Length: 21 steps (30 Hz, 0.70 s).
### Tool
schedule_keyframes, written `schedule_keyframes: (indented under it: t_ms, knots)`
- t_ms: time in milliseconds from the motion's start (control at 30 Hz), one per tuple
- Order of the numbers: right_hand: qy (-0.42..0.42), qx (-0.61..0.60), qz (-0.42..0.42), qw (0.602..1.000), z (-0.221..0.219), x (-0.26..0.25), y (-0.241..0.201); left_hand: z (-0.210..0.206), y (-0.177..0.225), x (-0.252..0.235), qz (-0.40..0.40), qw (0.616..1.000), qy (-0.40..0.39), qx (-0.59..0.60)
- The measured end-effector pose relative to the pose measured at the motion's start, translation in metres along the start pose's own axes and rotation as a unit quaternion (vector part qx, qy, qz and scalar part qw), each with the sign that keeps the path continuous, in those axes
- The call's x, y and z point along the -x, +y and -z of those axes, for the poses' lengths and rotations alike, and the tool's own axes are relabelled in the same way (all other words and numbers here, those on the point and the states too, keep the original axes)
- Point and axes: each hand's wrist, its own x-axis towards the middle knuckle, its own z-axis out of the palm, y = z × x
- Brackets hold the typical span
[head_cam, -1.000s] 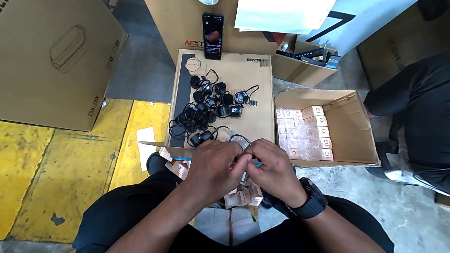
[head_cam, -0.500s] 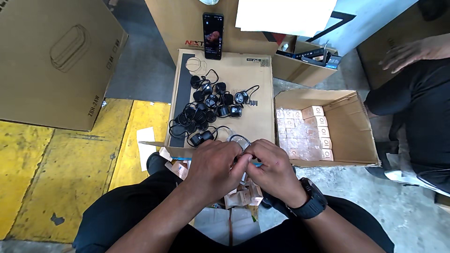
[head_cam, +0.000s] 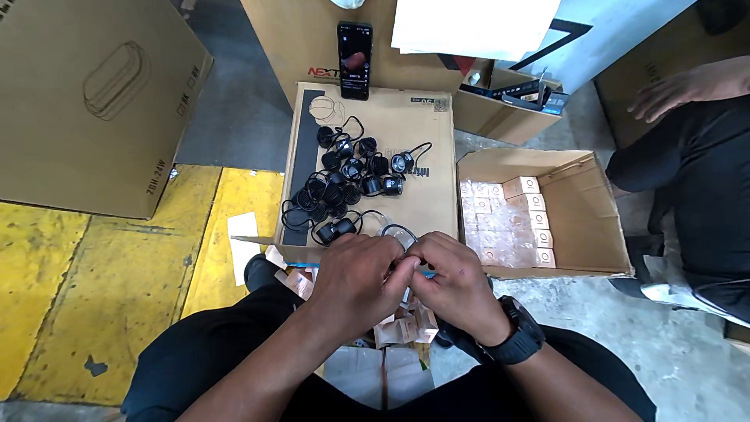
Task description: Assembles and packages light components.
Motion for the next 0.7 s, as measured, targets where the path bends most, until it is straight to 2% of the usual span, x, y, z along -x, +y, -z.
schedule_keyframes:
  t_ms: [700]
  knots:
    - [0.000, 0.002, 0.000, 1.000, 0.0001, -0.0004, -0.0004, -0.0005, -0.0003, -0.0002, 0.001, 1.000, -0.002, 0.002]
